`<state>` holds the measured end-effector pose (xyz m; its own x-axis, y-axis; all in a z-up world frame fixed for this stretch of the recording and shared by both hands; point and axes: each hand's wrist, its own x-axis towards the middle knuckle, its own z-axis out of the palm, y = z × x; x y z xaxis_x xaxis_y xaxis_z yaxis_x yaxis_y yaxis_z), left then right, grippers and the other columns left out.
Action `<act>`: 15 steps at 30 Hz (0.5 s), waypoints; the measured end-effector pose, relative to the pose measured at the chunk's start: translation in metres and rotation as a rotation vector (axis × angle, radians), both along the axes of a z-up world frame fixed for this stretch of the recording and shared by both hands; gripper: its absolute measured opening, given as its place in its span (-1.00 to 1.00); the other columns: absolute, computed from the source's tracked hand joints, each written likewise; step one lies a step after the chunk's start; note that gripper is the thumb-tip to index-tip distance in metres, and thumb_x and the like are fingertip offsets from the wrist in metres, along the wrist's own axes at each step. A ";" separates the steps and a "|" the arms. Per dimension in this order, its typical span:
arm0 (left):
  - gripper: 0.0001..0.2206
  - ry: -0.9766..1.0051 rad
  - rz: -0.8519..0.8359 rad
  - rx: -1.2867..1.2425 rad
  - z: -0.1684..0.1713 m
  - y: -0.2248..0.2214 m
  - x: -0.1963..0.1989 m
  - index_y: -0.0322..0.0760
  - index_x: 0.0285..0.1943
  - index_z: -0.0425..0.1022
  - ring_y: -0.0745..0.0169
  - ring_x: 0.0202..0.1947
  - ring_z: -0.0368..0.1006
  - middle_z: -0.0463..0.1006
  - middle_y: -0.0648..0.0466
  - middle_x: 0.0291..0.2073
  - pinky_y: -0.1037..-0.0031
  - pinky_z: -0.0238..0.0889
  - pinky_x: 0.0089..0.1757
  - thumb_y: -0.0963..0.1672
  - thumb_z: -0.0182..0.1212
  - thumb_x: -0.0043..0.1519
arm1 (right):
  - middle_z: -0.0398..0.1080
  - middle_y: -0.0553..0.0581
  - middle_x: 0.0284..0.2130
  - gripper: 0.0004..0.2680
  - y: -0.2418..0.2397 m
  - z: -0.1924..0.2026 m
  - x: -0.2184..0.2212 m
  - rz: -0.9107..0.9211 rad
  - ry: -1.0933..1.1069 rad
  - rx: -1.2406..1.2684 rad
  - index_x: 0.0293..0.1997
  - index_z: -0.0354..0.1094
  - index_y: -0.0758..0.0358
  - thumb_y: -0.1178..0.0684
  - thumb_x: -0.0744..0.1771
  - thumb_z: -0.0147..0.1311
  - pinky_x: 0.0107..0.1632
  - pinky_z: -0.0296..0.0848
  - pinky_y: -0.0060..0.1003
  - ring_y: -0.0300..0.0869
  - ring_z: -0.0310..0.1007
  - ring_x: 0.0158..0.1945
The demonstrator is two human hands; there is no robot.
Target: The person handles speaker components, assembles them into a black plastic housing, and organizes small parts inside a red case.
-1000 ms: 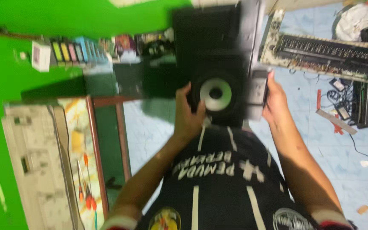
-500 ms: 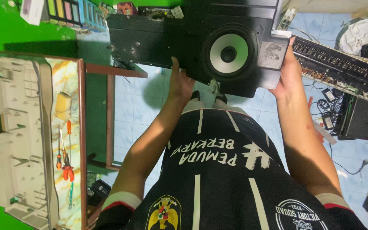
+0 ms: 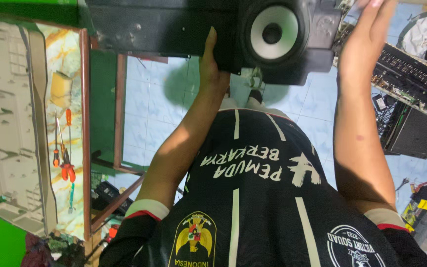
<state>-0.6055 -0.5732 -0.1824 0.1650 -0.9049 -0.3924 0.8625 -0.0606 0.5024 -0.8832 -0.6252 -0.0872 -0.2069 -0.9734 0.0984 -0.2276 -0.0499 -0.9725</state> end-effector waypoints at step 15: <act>-0.51 0.003 0.037 -0.109 0.019 0.007 0.026 -0.33 0.33 0.37 0.05 0.15 0.45 0.51 -0.04 0.14 0.20 0.34 0.18 0.05 0.24 0.35 | 0.48 0.05 -0.14 -0.84 0.036 0.078 0.093 0.562 0.678 -0.619 -0.07 0.57 0.21 0.23 0.31 0.45 0.25 0.24 0.01 -0.05 0.43 0.10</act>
